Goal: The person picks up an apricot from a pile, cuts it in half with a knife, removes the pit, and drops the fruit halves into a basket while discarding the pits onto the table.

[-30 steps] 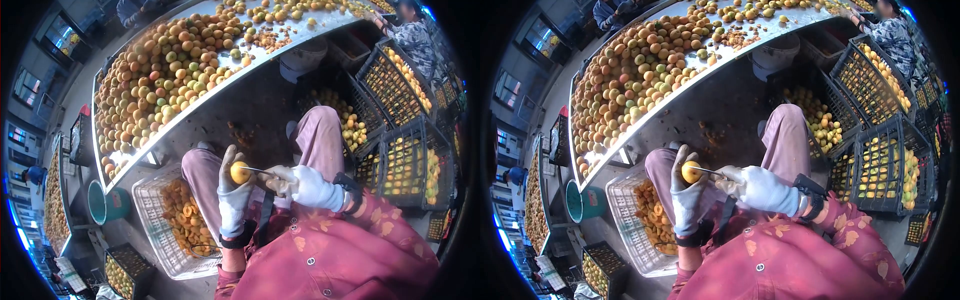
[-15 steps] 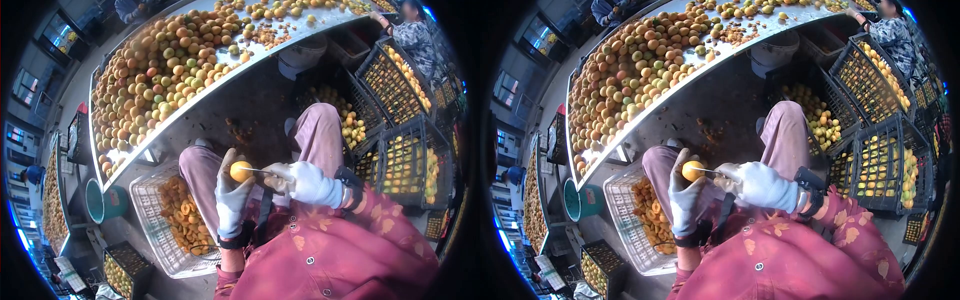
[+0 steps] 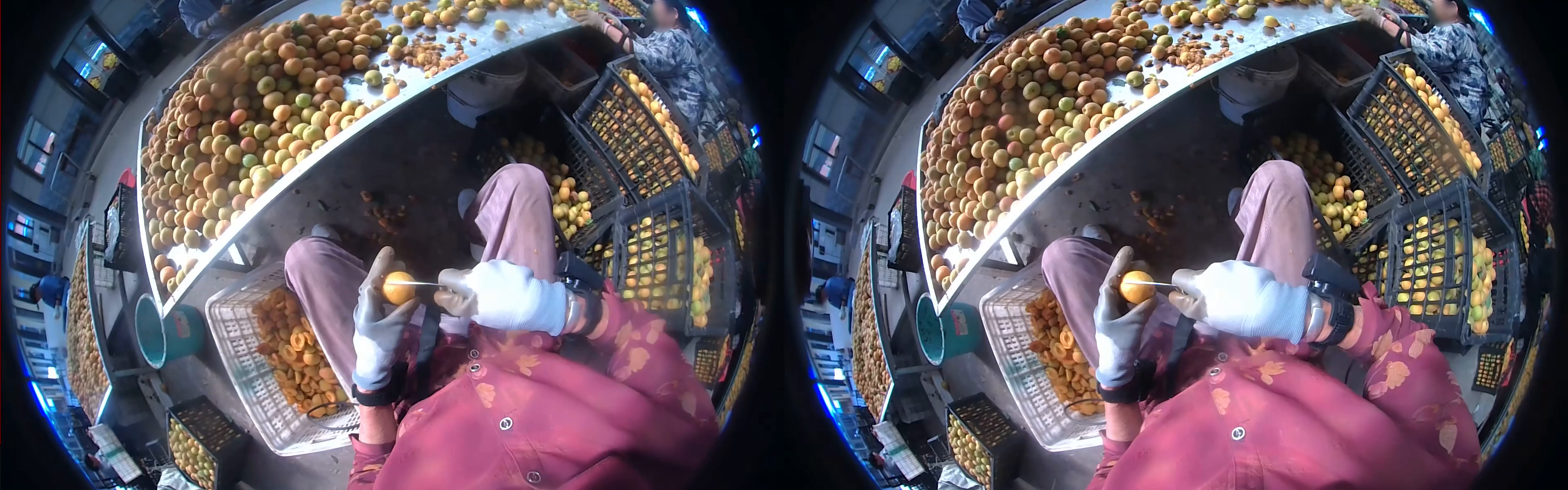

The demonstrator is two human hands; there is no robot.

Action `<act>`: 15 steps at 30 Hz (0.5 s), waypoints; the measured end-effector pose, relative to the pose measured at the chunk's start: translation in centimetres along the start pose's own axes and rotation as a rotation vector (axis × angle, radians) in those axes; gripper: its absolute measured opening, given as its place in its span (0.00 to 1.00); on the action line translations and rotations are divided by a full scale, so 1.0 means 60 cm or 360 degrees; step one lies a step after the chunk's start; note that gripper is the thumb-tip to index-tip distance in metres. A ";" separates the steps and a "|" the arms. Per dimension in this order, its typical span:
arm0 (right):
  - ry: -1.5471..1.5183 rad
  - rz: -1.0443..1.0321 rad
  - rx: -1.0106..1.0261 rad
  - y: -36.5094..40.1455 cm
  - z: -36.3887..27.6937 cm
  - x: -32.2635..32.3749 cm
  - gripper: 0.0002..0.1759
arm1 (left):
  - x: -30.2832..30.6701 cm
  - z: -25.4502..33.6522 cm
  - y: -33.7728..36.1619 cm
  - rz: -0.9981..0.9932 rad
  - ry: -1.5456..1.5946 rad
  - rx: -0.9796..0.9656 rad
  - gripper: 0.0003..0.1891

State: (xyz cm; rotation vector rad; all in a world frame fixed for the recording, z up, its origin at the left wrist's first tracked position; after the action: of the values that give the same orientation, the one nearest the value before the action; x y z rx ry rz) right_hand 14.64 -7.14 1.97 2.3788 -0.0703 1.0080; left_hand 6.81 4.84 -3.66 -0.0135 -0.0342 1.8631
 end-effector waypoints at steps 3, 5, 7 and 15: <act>-0.0044 -0.0076 -0.0054 -0.004 0.011 -0.014 0.19 | -0.001 0.005 0.003 0.0021 -0.0132 -0.0024 0.36; -0.0080 -0.0067 -0.0042 -0.004 0.016 -0.021 0.19 | 0.000 0.005 0.004 0.0040 -0.0122 0.0007 0.35; -0.0112 -0.0053 -0.0031 -0.003 0.021 -0.028 0.19 | -0.005 0.020 0.001 -0.0041 -0.0296 -0.0088 0.35; -0.0246 0.0392 -0.0024 0.004 0.015 -0.040 0.18 | -0.026 -0.033 -0.003 0.0023 0.1056 0.0145 0.34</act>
State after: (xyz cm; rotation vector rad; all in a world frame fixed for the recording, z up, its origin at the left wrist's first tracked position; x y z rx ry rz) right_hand 13.43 -8.20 -0.05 2.4728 -0.4356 0.9254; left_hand 7.50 3.41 -5.66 -0.5659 0.5090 1.7911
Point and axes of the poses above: each hand's wrist, its own y-axis away from the middle knuckle, its own x-axis out of the back of the hand, z = x × y, the point moved 9 cm from there along -y, towards the middle knuckle, and after that the axes turned 11 degrees about -z, right-handed, at the moved point
